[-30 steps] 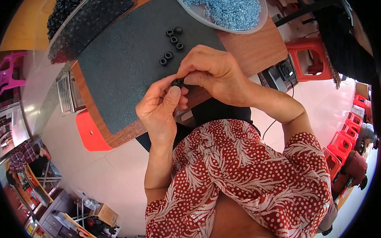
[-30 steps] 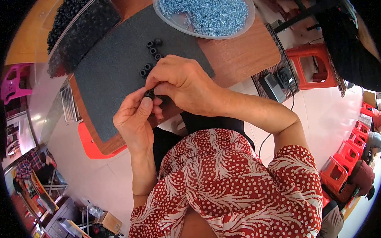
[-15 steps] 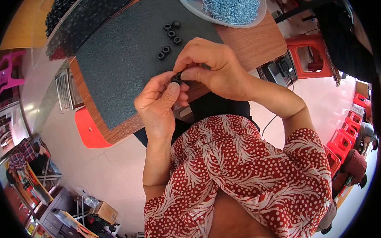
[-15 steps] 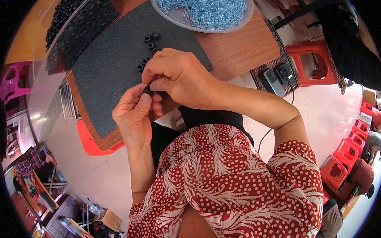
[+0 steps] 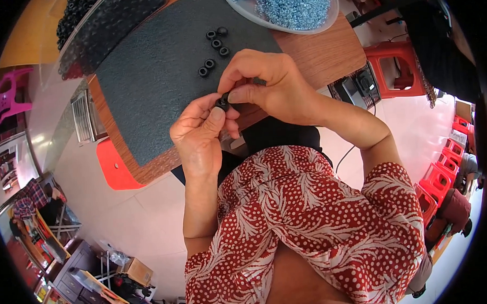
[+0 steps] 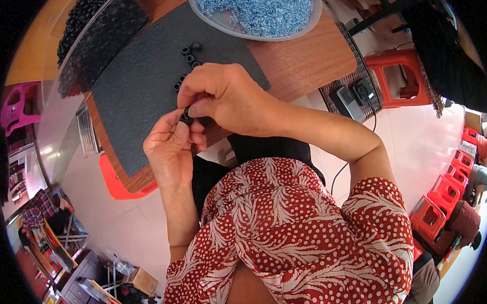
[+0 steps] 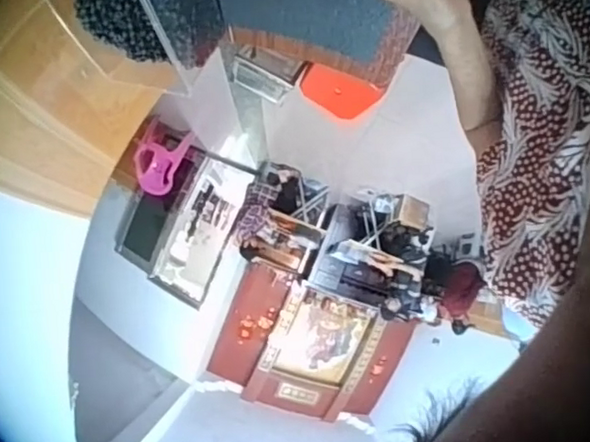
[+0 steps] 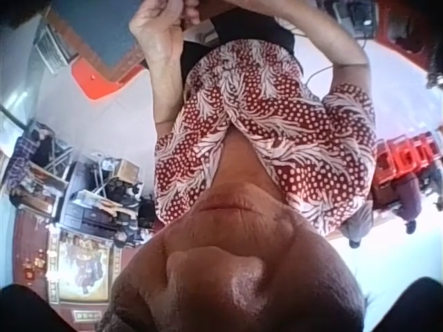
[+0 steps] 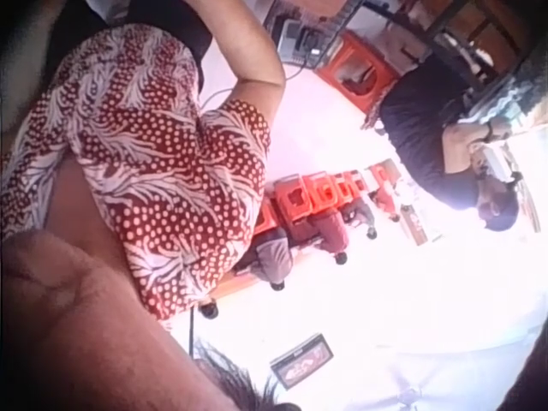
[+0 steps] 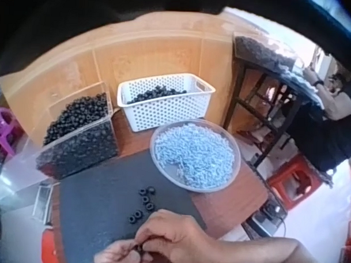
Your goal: The person assembles small black plastic components by pressing small plugs into black rings by hand. The person then takes more black rings from a container onto the work mat and fits plugs into them.
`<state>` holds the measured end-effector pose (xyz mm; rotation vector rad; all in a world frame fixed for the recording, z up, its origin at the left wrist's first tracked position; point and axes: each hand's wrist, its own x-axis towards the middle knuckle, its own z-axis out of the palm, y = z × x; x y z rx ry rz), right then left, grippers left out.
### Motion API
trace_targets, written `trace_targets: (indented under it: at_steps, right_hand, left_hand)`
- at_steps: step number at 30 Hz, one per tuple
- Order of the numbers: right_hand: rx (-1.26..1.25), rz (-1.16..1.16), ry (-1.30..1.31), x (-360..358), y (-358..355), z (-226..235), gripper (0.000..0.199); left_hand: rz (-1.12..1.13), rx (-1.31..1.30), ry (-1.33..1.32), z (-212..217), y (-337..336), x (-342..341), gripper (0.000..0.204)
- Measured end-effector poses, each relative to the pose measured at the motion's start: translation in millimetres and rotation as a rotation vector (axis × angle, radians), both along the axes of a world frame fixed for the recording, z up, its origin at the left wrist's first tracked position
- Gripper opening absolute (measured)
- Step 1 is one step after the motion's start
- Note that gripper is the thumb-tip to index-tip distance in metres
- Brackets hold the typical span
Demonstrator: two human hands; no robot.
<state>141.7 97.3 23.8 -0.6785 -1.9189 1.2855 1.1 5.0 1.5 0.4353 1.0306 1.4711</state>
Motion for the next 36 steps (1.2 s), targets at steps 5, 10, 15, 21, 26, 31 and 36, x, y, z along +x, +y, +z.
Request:
trace_targets:
  at_steps: [5, 10, 15, 21, 26, 31, 36]
  right_hand:
    - [-0.346, 0.089, 0.002, 2.9, 2.7, 6.8, 0.007]
    - [-0.147, 0.069, 0.019, 1.7, 1.5, -1.6, 0.009]
    - [0.147, 0.062, 0.034, -1.4, 3.0, -6.0, 0.010]
    - [0.434, 0.091, -0.063, -3.5, 5.5, -3.8, 0.015]
    - [0.424, 0.095, -0.062, -4.5, 4.2, -4.9, 0.017]
    - [0.312, 0.059, -0.004, -2.5, 3.0, -7.8, 0.015]
    - [0.450, 0.026, -0.079, -2.6, 1.7, -11.6, 0.015]
  left_hand:
    - [-0.016, 0.009, -0.006, 0.3, 0.1, -0.1, 0.019]
    - [-0.012, -0.004, 0.007, 3.0, -0.2, 0.4, 0.019]
    - [-0.006, -0.015, 0.015, 3.0, -1.4, 0.6, 0.020]
    - [-0.017, -0.082, 0.115, 6.7, -1.5, 1.9, 0.017]
    - [0.009, -0.058, 0.150, 4.5, -2.9, 4.9, 0.017]
    - [0.005, -0.049, 0.149, 4.7, -2.4, 4.7, 0.017]
    - [-0.003, -0.050, 0.214, 5.7, -2.6, 6.4, 0.017]
